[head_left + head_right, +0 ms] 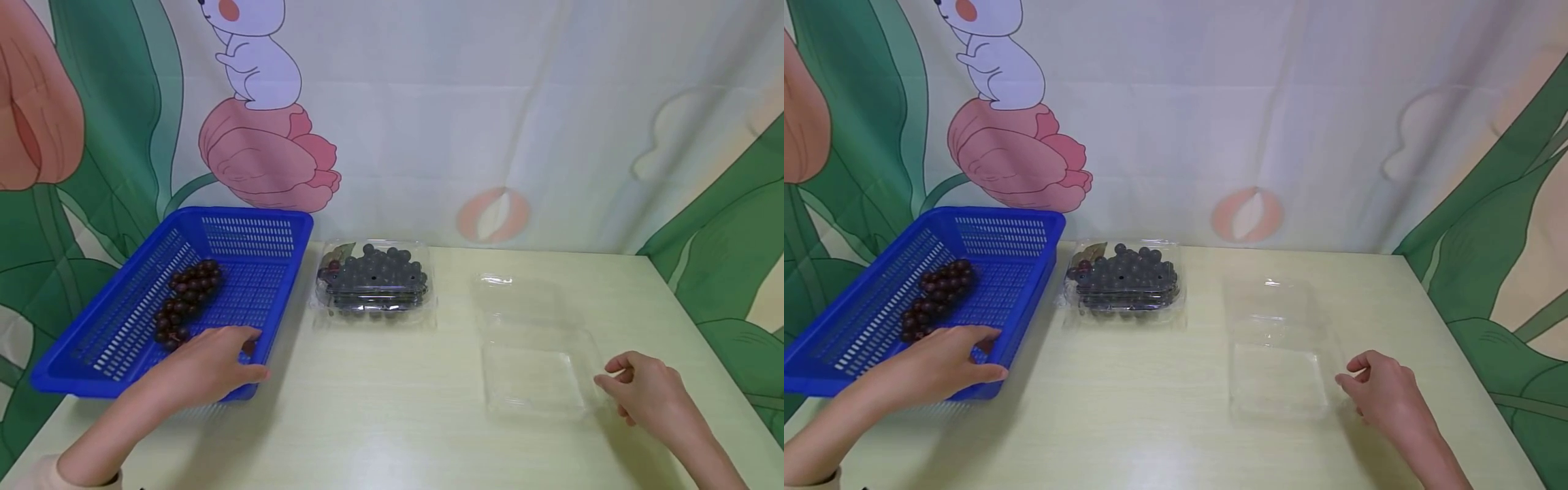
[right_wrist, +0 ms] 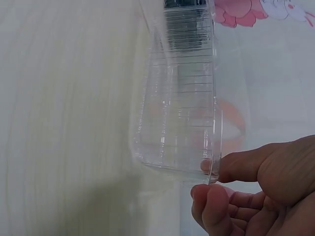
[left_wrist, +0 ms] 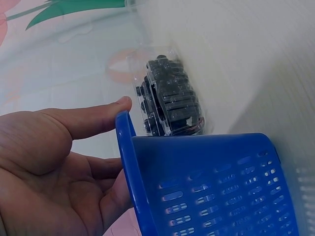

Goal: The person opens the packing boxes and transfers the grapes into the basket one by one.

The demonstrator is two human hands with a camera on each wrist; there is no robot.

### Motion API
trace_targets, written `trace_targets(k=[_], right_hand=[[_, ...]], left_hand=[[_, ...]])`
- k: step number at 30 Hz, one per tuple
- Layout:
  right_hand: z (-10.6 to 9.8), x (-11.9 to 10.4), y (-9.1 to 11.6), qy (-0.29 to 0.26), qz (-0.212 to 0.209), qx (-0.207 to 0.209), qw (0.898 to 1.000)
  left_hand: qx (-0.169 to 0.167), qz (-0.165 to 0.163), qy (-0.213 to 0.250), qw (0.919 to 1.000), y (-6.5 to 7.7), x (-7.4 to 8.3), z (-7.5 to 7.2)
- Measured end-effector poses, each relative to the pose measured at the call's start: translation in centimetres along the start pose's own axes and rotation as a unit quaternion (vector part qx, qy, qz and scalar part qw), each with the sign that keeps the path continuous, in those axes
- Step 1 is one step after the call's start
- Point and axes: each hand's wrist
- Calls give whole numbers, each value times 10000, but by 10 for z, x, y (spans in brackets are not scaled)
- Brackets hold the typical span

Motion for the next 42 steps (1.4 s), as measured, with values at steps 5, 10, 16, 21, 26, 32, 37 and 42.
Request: trace_targets(k=[5, 10, 16, 21, 26, 32, 37, 42], right_hand=[[-10, 9, -8, -7, 107, -23, 9999], [-19, 17, -14, 81, 102, 37, 9999], [-28, 27, -19, 317, 28, 229, 9992], [-36, 38, -26, 789, -191, 563, 9951], [-44, 48, -35, 1012, -168, 679, 9924], [-51, 56, -40, 1132, 2, 719, 9910], [-57, 60, -41, 1235, 180, 750, 9893], [-61, 61, -44, 1232, 366, 744, 9889]], left_hand=[[61, 20, -21, 10000, 1, 0, 0], [57, 31, -3, 10000, 1, 0, 0], [25, 38, 41, 10000, 1, 0, 0], [56, 68, 28, 10000, 1, -2, 1], [70, 103, 32, 9999, 2, -3, 1], [97, 129, 55, 9999, 2, -4, 2], [99, 138, 88, 9998, 3, -5, 2], [85, 118, 120, 9998, 3, -5, 2]])
Point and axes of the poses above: each hand's wrist, its own y-axis away from the middle knuckle, its own z-axis out of the palm, x = y × z, and after that the axes turned 2 degrees about -x, right-handed
